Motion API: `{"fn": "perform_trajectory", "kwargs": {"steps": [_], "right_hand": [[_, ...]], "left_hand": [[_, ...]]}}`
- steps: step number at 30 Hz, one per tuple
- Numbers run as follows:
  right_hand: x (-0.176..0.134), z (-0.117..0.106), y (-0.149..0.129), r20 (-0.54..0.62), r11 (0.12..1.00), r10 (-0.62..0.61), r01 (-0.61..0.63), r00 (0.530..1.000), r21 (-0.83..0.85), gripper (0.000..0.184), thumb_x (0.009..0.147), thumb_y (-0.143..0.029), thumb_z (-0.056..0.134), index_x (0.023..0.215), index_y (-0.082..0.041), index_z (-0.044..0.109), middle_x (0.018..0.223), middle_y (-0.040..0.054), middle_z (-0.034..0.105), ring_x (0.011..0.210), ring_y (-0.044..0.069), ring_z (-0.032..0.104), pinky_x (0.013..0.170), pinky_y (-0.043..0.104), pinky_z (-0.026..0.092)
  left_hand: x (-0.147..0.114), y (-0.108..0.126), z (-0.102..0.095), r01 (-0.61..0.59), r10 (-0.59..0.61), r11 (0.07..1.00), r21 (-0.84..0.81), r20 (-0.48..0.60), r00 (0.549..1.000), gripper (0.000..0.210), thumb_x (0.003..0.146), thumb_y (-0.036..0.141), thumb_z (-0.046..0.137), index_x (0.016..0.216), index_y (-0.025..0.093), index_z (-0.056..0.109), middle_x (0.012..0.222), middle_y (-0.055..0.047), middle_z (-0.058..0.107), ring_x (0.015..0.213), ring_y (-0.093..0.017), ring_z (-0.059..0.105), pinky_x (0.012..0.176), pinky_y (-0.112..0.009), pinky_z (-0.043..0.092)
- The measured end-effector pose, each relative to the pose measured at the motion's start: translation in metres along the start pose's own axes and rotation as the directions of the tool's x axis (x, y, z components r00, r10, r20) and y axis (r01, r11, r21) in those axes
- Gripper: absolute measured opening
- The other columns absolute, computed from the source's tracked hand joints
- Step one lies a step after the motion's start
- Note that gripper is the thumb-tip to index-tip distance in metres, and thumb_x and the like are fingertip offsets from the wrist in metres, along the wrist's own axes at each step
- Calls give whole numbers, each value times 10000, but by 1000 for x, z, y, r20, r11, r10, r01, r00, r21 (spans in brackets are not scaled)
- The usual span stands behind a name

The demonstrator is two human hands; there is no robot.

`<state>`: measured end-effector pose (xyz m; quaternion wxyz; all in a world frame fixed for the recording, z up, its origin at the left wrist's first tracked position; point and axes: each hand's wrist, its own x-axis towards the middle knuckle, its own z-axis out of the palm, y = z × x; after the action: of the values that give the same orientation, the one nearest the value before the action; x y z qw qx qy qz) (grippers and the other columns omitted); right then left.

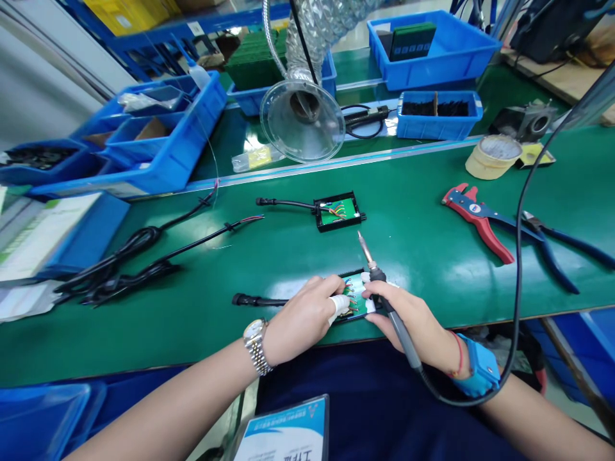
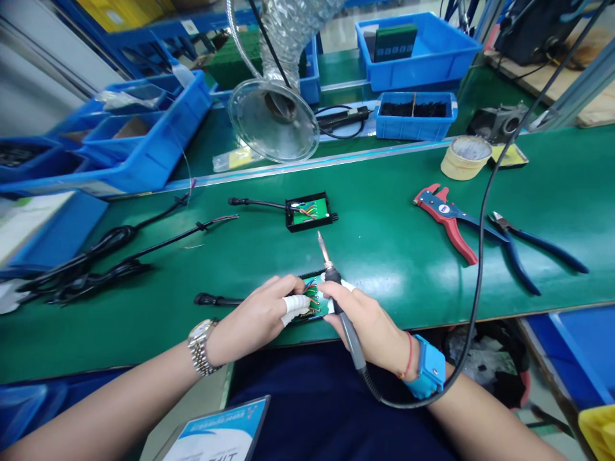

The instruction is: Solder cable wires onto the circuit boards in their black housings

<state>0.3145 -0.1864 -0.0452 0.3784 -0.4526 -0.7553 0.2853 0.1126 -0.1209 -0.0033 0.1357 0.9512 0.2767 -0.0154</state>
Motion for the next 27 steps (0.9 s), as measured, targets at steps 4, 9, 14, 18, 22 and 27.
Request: {"fn": "perform_trajectory", "kwargs": {"steps": [4, 9, 14, 18, 22, 27], "right_hand": [[0, 0, 0, 1, 1000, -6, 6, 1000, 5, 408, 836, -150, 486, 1228, -202, 386, 1057, 85, 574, 951, 177, 589, 846, 332, 497], [0, -1, 1, 1, 1000, 1, -1, 1000, 16, 411, 837, -152, 488, 1231, -202, 383, 1072, 86, 571, 964, 176, 585, 848, 327, 494], [0, 0, 1, -8, 1000, 12, -12, 1000, 14, 370, 838, -173, 498, 1198, -199, 413, 1073, 84, 588, 948, 175, 599, 839, 326, 502], [1, -6, -4, -27, 1000, 4, -4, 1000, -12, 383, 821, -171, 533, 1192, -182, 440, 1086, 89, 605, 964, 183, 606, 848, 324, 505], [-4, -29, -15, -138, 996, -56, 46, 989, -79, 310, 812, -124, 547, 1115, -193, 538, 926, 54, 667, 823, 166, 645, 743, 277, 531], [-10, -62, -25, -90, 984, -90, 75, 992, -163, 336, 787, -151, 574, 1116, -219, 575, 788, 46, 654, 705, 171, 626, 593, 275, 516]], "left_hand": [[5, 3, -3, 6, -5, 1000, -11, 54, 999, 286, 866, 71, 314, 749, 132, 568, 842, -57, 480, 710, -150, 411, 660, -289, 365], [8, 2, -5, 1, 1, 1000, -25, 87, 996, 276, 843, 51, 329, 722, 129, 564, 824, -56, 466, 701, -151, 413, 654, -287, 366], [11, 0, -6, 11, -6, 999, -48, 101, 995, 264, 832, 48, 347, 682, 131, 548, 791, -44, 450, 660, -140, 402, 620, -266, 360], [14, 2, -8, 27, -24, 999, -22, 139, 990, 257, 840, 68, 356, 670, 136, 536, 782, -29, 453, 630, -129, 395, 606, -258, 348], [16, 4, -8, 19, -16, 1000, -18, 156, 988, 270, 863, 97, 351, 662, 140, 527, 798, -30, 468, 631, -134, 409, 624, -278, 353], [16, 4, -9, 42, -35, 998, -42, 167, 985, 265, 848, 79, 373, 636, 136, 522, 812, -39, 479, 635, -137, 422, 625, -286, 354]]}}
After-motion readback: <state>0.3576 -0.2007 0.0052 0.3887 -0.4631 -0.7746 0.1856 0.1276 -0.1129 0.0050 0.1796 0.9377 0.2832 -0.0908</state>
